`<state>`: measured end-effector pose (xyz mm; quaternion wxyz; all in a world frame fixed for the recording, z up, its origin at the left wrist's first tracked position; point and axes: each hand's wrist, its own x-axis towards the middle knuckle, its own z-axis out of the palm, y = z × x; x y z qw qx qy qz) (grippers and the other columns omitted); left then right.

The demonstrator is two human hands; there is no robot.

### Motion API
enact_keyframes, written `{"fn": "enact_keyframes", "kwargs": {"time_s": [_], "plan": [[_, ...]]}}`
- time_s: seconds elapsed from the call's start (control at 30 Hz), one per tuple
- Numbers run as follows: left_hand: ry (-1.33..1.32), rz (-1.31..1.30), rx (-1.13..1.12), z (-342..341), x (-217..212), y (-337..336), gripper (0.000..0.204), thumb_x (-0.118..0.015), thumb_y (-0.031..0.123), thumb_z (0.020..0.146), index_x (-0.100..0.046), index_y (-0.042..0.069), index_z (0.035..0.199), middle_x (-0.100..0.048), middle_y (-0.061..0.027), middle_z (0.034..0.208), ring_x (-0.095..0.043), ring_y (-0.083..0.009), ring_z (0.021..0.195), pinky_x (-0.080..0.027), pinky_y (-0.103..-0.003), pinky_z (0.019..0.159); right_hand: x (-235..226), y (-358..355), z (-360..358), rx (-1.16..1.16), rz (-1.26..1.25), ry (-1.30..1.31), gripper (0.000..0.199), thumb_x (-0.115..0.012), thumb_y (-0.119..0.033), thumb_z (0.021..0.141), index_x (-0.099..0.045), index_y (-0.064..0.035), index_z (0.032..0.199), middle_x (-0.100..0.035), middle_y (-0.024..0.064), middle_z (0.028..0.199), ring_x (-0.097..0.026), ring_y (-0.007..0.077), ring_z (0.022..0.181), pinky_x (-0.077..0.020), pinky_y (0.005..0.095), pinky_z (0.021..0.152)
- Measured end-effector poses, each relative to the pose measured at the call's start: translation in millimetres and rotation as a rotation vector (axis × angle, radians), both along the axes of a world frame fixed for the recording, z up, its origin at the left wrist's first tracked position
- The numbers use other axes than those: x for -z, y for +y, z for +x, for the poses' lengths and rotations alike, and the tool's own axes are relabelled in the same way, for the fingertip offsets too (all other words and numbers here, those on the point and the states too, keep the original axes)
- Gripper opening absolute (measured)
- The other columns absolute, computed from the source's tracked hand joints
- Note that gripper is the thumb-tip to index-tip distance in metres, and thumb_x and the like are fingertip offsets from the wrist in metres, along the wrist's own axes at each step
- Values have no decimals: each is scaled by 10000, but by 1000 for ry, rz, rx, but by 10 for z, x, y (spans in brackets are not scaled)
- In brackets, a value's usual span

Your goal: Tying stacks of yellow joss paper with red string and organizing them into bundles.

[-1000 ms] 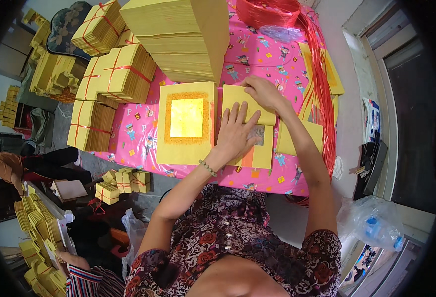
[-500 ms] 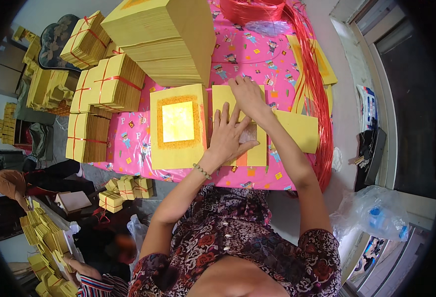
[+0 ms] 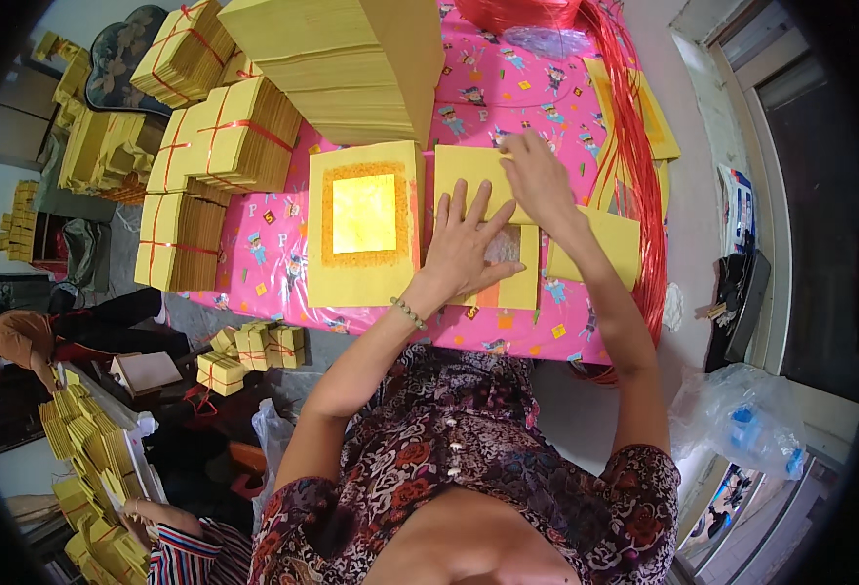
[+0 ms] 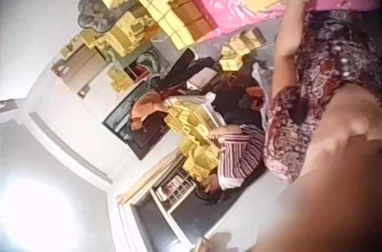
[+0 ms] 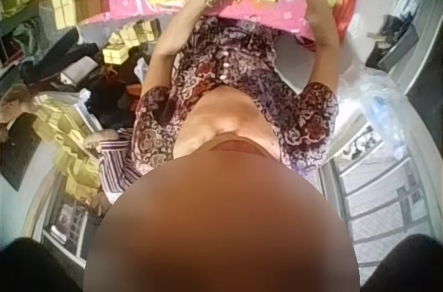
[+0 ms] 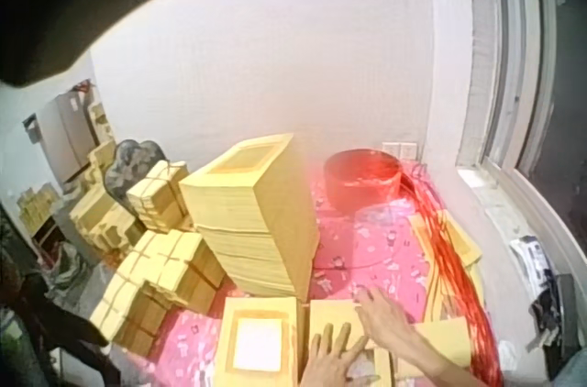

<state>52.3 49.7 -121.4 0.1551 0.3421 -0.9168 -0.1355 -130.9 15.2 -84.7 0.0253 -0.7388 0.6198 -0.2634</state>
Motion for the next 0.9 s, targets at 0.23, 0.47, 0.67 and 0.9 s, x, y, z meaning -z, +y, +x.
{"fn": "enact_keyframes", "kwargs": {"time_s": [0.23, 0.47, 0.67, 0.9], "plan": [[0, 14, 3, 14, 14, -12, 915, -584, 732, 796, -333, 260, 1539, -237, -209, 1587, -137, -514, 1449, -137, -644, 1157, -119, 463, -154, -62, 477, -145, 163, -618, -132, 904, -536, 5, 936, -650, 198, 874, -636, 410, 831, -482, 504, 722], [-9, -11, 10, 25, 29, -1, 916, -552, 744, 808, -336, 234, 1538, -228, -212, 1591, -135, -510, 1451, -123, -632, 1165, 3, 511, -121, -29, 428, -119, 169, -630, -132, 898, -539, 10, 913, -645, 197, 886, -626, 421, 842, -479, 506, 724], [29, -70, -18, 42, -57, 75, 971, -540, 727, 828, -359, 48, 1498, -252, -230, 1575, -154, -458, 1468, -121, -595, 1179, 51, 540, -99, 13, 404, -120, 156, -635, -131, 891, -553, -2, 920, -635, 193, 884, -625, 416, 854, -483, 500, 742], [30, -73, -82, 148, -45, 251, 932, -586, 666, 840, -395, -12, 1450, -350, -286, 1486, -291, -456, 1408, -218, -561, 1166, 56, 531, -115, 9, 409, -114, 168, -630, -155, 903, -559, -4, 923, -636, 190, 889, -631, 407, 857, -487, 493, 743]]}}
